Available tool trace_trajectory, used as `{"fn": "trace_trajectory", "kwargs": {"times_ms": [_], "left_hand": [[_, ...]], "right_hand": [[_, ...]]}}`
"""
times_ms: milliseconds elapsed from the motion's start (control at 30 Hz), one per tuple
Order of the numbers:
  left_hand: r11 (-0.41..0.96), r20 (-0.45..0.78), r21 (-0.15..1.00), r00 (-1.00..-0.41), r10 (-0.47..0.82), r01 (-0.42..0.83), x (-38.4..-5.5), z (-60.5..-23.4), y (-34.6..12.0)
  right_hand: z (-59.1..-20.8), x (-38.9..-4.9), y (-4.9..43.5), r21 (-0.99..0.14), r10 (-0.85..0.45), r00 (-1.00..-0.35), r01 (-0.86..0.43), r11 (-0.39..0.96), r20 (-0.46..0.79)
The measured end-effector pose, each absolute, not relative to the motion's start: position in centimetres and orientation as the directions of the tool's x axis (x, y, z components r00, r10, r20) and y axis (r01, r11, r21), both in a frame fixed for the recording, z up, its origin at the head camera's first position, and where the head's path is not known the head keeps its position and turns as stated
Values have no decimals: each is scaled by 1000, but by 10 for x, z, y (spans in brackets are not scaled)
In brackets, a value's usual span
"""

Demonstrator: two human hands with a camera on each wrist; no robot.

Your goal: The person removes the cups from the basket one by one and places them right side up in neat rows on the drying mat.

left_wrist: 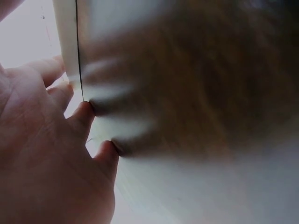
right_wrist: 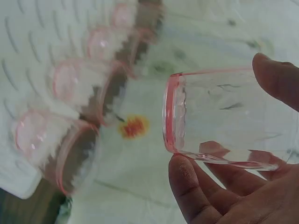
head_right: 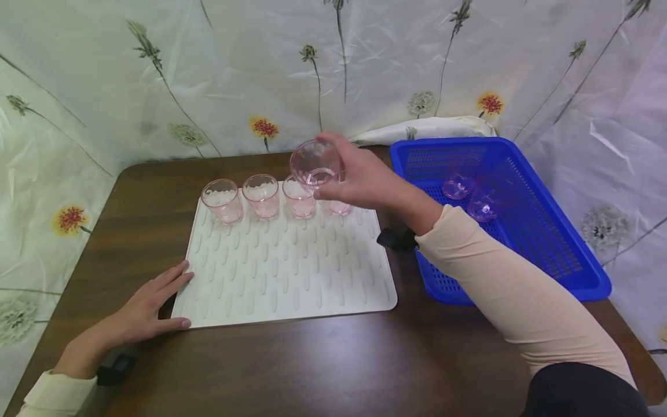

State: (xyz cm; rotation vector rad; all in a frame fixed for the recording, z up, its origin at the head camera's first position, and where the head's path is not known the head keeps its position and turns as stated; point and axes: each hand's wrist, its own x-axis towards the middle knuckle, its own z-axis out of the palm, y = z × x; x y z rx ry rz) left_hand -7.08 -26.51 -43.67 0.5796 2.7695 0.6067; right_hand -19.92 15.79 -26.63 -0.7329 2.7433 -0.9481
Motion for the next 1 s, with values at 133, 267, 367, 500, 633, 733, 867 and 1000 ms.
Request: {"fn": "trace_trajectory", "kwargs": {"times_ms": [133, 267, 367, 500, 633, 733, 867, 1000], "left_hand": [[832, -167, 453, -886, 433, 321, -74, -436, -263], [834, -169, 447, -885, 433, 323, -75, -436, -264], [833, -165, 445, -884, 436, 328, -74, -437, -265], [831, -172, 459, -886, 431, 315, -74, -438, -264], [832, -179, 462, -887, 426, 306, -74, -438, -264], [835, -181, 458, -887, 424, 306, -74, -438, -264], [836, -179, 455, -888, 424, 307, -74, -437, -264], [838, -184, 452, -888, 421, 304, -74, -437, -265]], "right_hand": [[-283, -195, 139, -570, -538, -843, -444, 692, 4], [-300, -193, 115, -580, -596, -803, -472, 664, -29], [-315, -192, 98, -607, -635, -770, -472, 639, -69], [-334, -193, 77, -641, -662, -742, -459, 615, -104], [-349, -194, 59, -680, -677, -723, -428, 595, -138], [-358, -195, 48, -708, -677, -719, -396, 585, -156], [-365, -197, 35, -735, -670, -724, -361, 574, -167], [-371, -197, 21, -759, -677, -713, -336, 557, -181]]}}
